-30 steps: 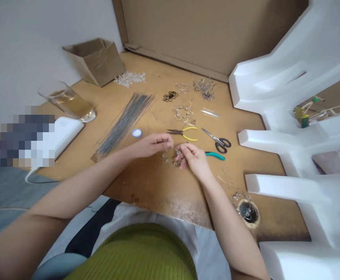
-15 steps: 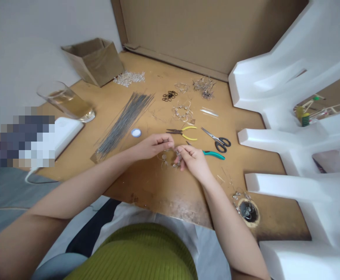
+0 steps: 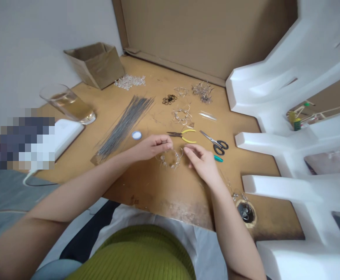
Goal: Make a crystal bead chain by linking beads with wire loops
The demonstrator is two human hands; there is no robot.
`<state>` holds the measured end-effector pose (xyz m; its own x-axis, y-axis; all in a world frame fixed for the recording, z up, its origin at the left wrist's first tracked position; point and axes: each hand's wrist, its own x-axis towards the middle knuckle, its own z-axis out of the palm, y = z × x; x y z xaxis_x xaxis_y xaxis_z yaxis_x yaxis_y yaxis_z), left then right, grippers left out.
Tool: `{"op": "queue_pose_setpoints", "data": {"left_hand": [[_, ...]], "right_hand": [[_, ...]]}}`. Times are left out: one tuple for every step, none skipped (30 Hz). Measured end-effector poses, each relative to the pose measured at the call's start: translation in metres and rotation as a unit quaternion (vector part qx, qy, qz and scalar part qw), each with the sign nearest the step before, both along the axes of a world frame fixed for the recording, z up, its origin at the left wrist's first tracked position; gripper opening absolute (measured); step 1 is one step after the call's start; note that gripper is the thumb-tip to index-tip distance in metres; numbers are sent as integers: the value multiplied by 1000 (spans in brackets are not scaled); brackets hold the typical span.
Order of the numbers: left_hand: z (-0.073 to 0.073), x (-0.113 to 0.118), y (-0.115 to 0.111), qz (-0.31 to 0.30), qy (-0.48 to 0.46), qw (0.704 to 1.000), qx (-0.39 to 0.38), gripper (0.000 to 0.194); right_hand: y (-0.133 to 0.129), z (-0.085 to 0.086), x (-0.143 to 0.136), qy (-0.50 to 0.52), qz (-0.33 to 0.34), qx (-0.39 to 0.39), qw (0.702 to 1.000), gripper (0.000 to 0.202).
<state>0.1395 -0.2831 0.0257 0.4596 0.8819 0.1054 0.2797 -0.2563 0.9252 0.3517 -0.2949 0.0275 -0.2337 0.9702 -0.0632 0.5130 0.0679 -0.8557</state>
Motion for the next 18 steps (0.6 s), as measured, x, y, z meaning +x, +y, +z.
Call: {"op": "queue_pose_setpoints", "data": {"left_hand": [[1,0,0,1,4,1000,0,20],[1,-1,0,3,6,1000,0,19],[1,-1,0,5,8,1000,1,19],[2,-1,0,7,11,1000,2,18],[2,-1,0,10,14,1000,4,18],[2,-1,0,13,15,1000,5,18],[3,-1,-1,15,16,1000,5,17],[3,-2,-1,15,17,1000,5,17],[4,-2,-1,13,15,1000,5,17],[4,-2,-2,11,12,1000,4,17],[5,-2,-2,10,9,1000,3,16],[5,-3,-3,10,5,1000,0,16],[5,-3,-3,12,-1,1000,-3,16],[5,-4,-3,13,-6,1000,-6,15],[5,-4,-4,13,-11,1000,-9,15],[5,-5,-4,13,-15,1000,-12,16],[4,-5,-4,12,-17,1000,-13,16],[4,-6,-4,12,-20,1000,-14,16]], "right_hand": [[-1,2,8,-63,-13,47,997,44],[-2,3,16,-151,-14,101,983,44],[-4,4,23,-244,0,145,959,47],[-6,5,30,-322,23,167,932,52],[-8,5,36,-384,44,167,907,57],[-11,5,40,-430,64,158,886,63],[-13,5,42,-463,79,144,871,68],[-15,4,43,-486,90,131,860,71],[-16,4,42,-502,97,122,850,73],[-17,4,40,-515,103,119,842,74],[-17,3,38,-527,108,119,834,74],[-16,3,35,-541,113,124,824,73],[-15,2,33,-556,115,134,812,71],[-13,2,31,-572,116,147,799,68],[-11,1,30,-587,115,160,786,63],[-9,2,30,-598,110,170,775,57],[-7,2,31,-604,103,174,771,50],[-4,4,33,-604,94,172,772,44]]}}
